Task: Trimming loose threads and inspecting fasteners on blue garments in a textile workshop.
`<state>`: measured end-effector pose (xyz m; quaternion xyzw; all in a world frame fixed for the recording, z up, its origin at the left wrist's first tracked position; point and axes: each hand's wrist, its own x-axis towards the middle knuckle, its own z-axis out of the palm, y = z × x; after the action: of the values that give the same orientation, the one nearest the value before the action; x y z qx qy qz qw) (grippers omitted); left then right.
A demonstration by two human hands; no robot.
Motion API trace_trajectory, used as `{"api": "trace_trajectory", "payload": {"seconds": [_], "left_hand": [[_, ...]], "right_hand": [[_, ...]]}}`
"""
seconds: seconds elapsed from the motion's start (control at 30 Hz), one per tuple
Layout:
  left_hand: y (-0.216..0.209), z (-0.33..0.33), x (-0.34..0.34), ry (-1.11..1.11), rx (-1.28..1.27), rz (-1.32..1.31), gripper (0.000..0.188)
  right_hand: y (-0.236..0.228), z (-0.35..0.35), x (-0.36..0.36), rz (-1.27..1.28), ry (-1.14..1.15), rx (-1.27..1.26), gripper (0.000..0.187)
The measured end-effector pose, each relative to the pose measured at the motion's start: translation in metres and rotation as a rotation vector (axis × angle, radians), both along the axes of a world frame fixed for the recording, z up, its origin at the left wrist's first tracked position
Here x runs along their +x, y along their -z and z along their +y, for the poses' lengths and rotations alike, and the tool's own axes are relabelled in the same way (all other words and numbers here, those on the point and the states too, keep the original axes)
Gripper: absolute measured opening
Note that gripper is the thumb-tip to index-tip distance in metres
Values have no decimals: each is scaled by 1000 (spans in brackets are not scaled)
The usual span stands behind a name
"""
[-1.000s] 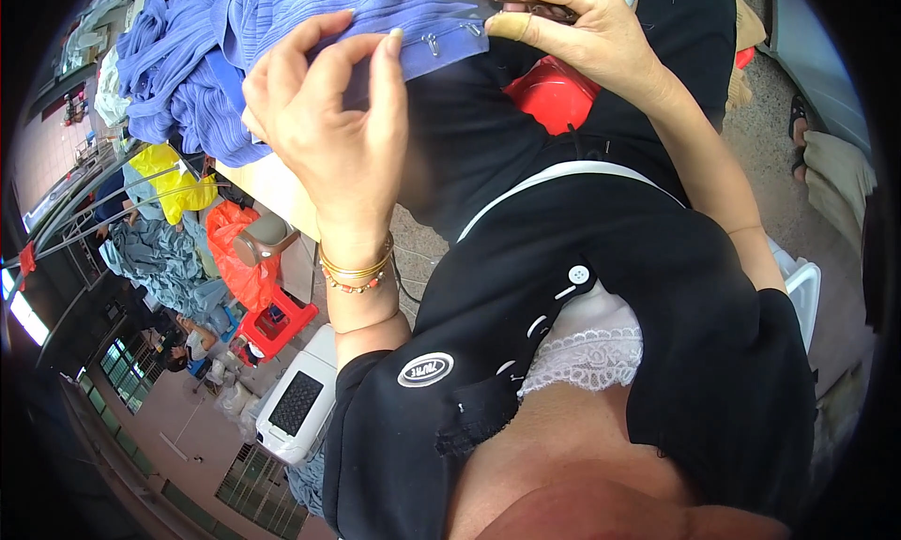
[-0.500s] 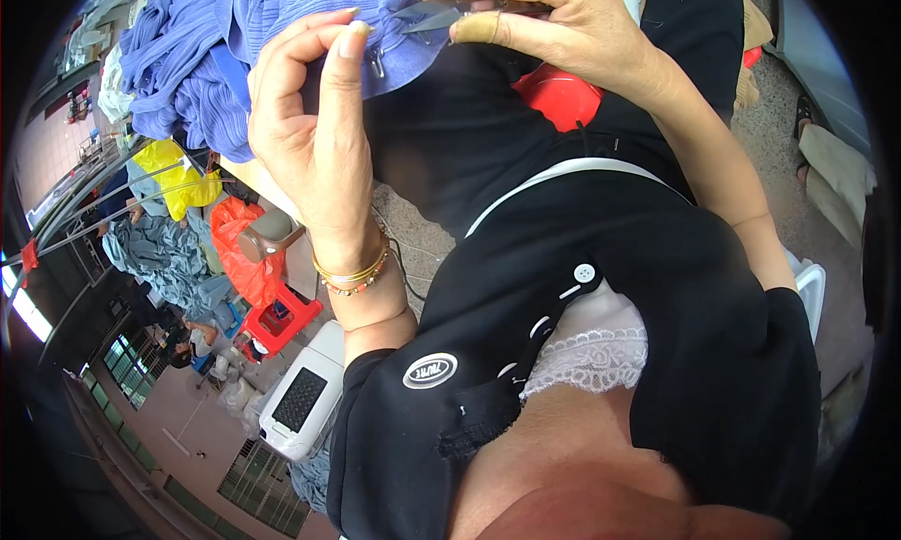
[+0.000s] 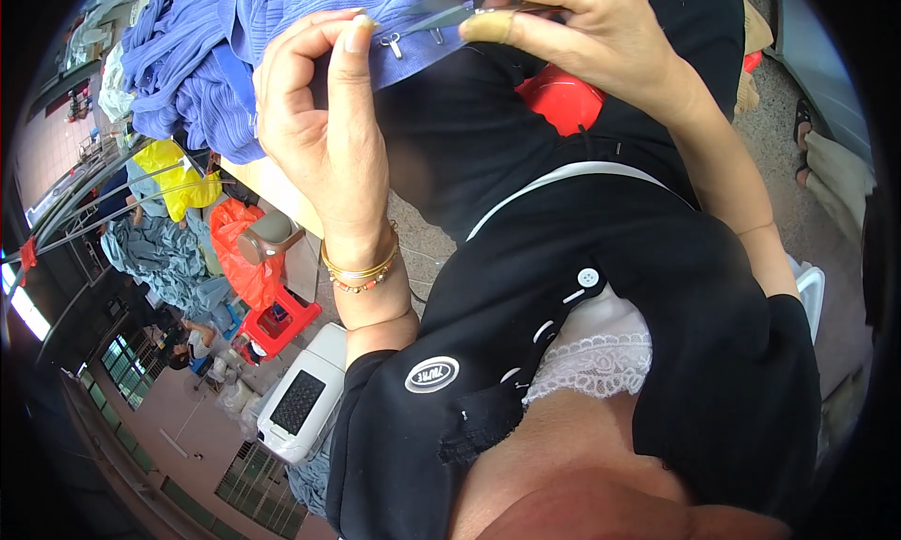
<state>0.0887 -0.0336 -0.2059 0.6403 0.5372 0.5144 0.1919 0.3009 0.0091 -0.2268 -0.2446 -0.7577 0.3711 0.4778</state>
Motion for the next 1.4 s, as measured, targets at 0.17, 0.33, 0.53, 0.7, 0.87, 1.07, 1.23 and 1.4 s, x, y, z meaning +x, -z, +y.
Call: {"api": "trace_trajectory", "payload": {"seconds": [0.17, 0.33, 0.53, 0.7, 0.87, 1.07, 1.23, 1.4], "left_hand": [[1, 1, 4, 4, 9, -2, 6], [2, -1, 4, -16, 16, -1, 7], [8, 1, -5, -63, 138, 271, 7], [25, -5, -38, -151, 176, 232, 10], [38, -15, -58, -300, 131, 202, 14], [63, -24, -75, -341, 22, 86, 12], [72, -26, -90, -262, -58, -20, 14], [40, -24, -82, -273, 192, 88, 19]], "right_hand": [[23, 13, -15, 82, -18, 176, 27], [10, 5, -17, 65, -41, 15, 24], [32, 24, -26, 276, -50, 260, 19], [42, 18, -19, 383, -136, -176, 25], [26, 1, -14, 114, -105, -343, 31], [68, 20, -48, 461, -298, 163, 33], [15, -3, -36, 47, -168, -365, 33], [47, 8, -44, 289, -267, -6, 33]]}}
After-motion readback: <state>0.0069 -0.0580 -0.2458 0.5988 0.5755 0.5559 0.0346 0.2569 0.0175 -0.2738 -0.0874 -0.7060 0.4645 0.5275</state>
